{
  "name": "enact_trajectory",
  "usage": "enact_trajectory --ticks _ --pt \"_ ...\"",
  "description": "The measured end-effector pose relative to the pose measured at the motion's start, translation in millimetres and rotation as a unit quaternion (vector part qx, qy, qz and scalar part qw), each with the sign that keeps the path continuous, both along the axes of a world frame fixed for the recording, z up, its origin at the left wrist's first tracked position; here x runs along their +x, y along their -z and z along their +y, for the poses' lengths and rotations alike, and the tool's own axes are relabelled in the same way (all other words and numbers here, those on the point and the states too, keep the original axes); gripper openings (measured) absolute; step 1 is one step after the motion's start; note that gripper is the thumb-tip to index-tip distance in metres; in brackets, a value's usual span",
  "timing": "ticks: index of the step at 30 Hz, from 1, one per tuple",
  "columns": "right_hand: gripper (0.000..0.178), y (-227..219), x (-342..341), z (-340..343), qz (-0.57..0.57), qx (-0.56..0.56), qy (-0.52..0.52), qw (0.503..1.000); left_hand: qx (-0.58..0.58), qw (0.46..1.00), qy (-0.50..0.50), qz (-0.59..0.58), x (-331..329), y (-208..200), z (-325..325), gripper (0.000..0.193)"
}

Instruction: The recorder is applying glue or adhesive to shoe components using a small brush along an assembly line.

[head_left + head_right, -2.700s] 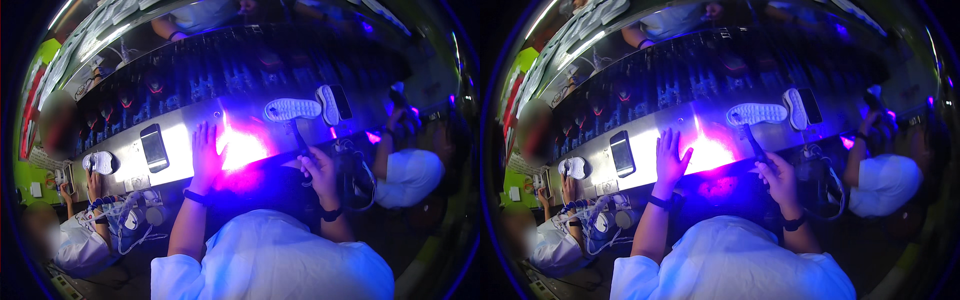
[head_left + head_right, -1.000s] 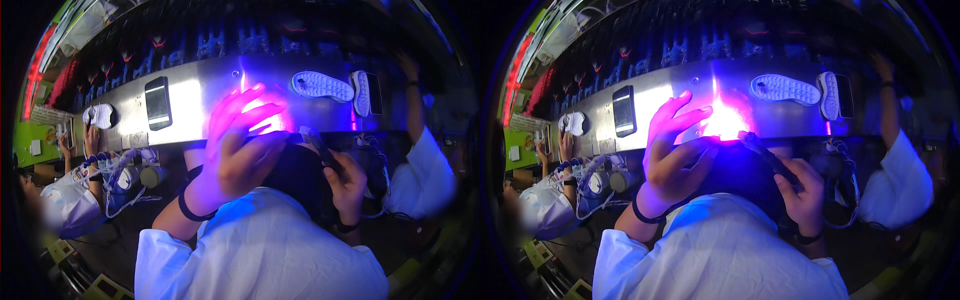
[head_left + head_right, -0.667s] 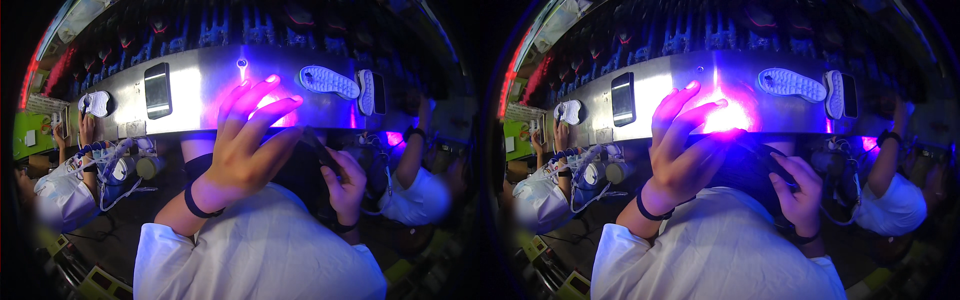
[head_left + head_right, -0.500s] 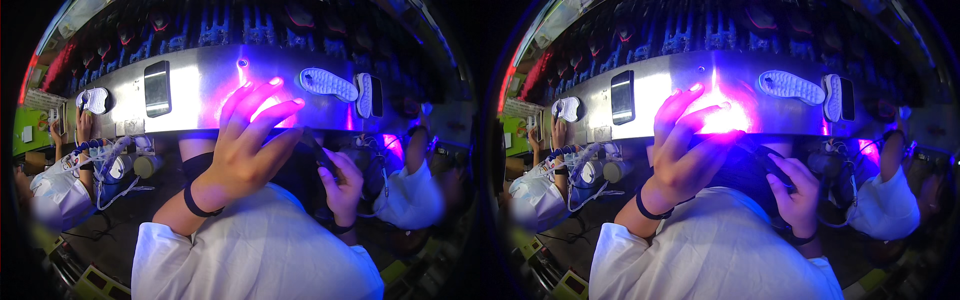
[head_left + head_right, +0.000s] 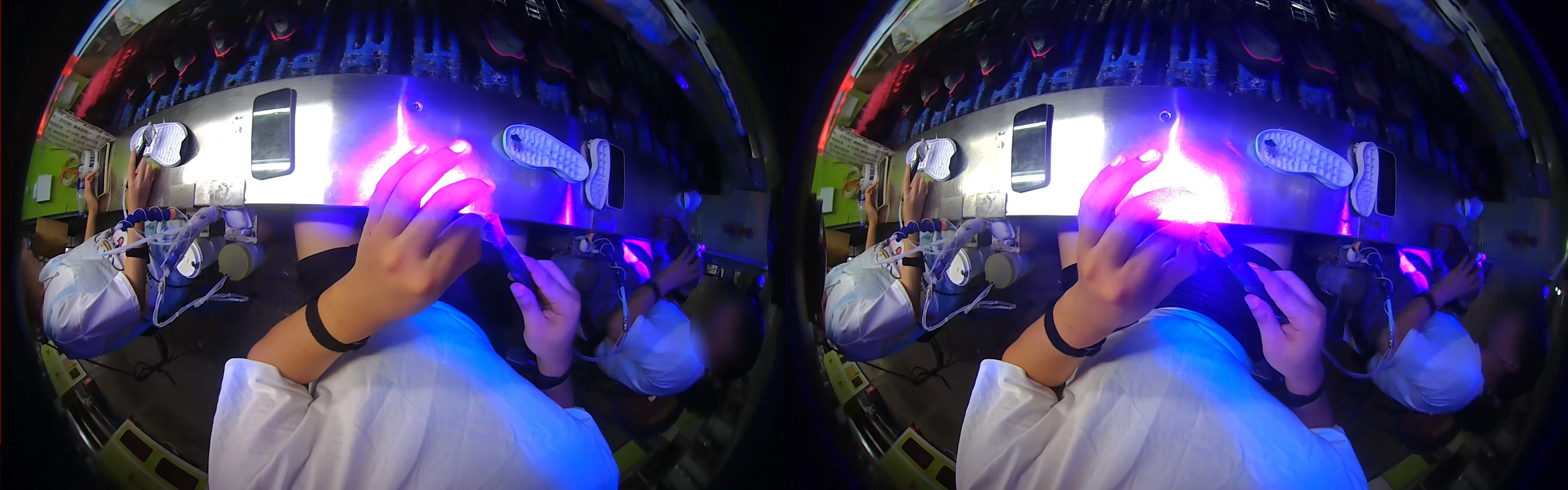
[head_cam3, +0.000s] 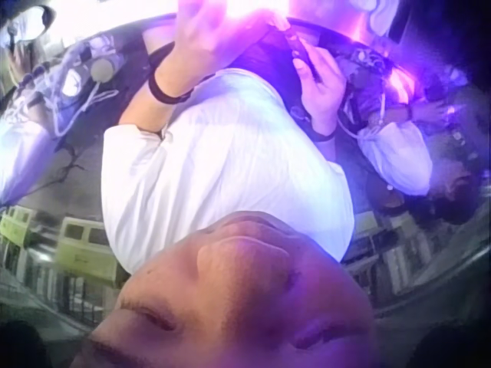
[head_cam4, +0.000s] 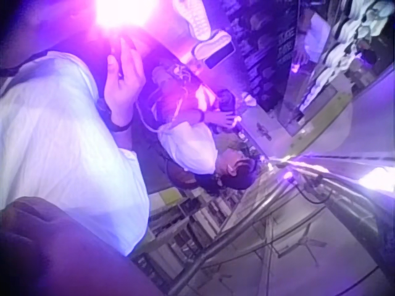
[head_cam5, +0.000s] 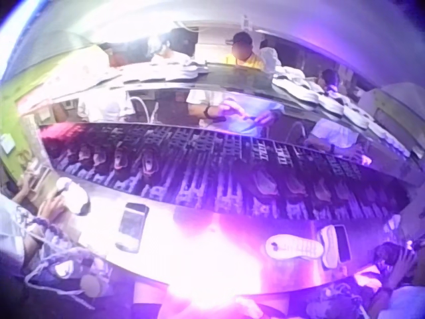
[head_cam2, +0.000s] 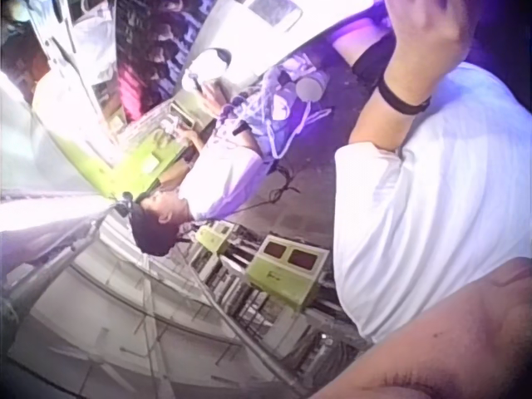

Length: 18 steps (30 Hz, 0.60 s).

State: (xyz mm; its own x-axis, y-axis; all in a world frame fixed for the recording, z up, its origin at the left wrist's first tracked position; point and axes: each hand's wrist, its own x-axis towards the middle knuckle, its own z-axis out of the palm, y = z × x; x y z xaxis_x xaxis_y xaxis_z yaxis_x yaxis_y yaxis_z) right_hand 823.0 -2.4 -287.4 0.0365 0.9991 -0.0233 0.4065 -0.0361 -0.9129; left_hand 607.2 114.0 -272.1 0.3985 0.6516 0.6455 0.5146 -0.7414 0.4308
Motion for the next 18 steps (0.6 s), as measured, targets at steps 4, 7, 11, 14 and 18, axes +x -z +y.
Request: enact_trajectory --ticks 4,7,11,14,18 --pt "0.035 -2.9 -3.5 -0.4 -0.024 0.005 -0.004 1.0 0.022 1.0 -0.012 -0.001 -1.1 -0.2 -2.3 0.024" --pt "0.035 -3.2 -5.3 -1.2 -0.041 0.011 -0.001 0.999 0.006 1.0 -0.021 0.005 -0.8 -2.0 -3.8 0.022" --pt "0.035 -8.4 -6.9 0.3 -0.075 0.038 -0.002 0.996 -0.004 1.0 -0.016 0.018 -1.9 -0.9 -0.6 0.023" --pt "0.036 -7.4 -7.3 -0.6 -0.086 0.049 0.0 0.995 -0.059 0.998 -0.02 -0.012 -0.6 2.0 -0.6 0.022" --pt "0.036 -6.9 -5.2 -1.7 -0.101 0.048 -0.002 0.994 -0.134 0.988 -0.016 -0.074 -2.1 2.9 -0.6 0.019"
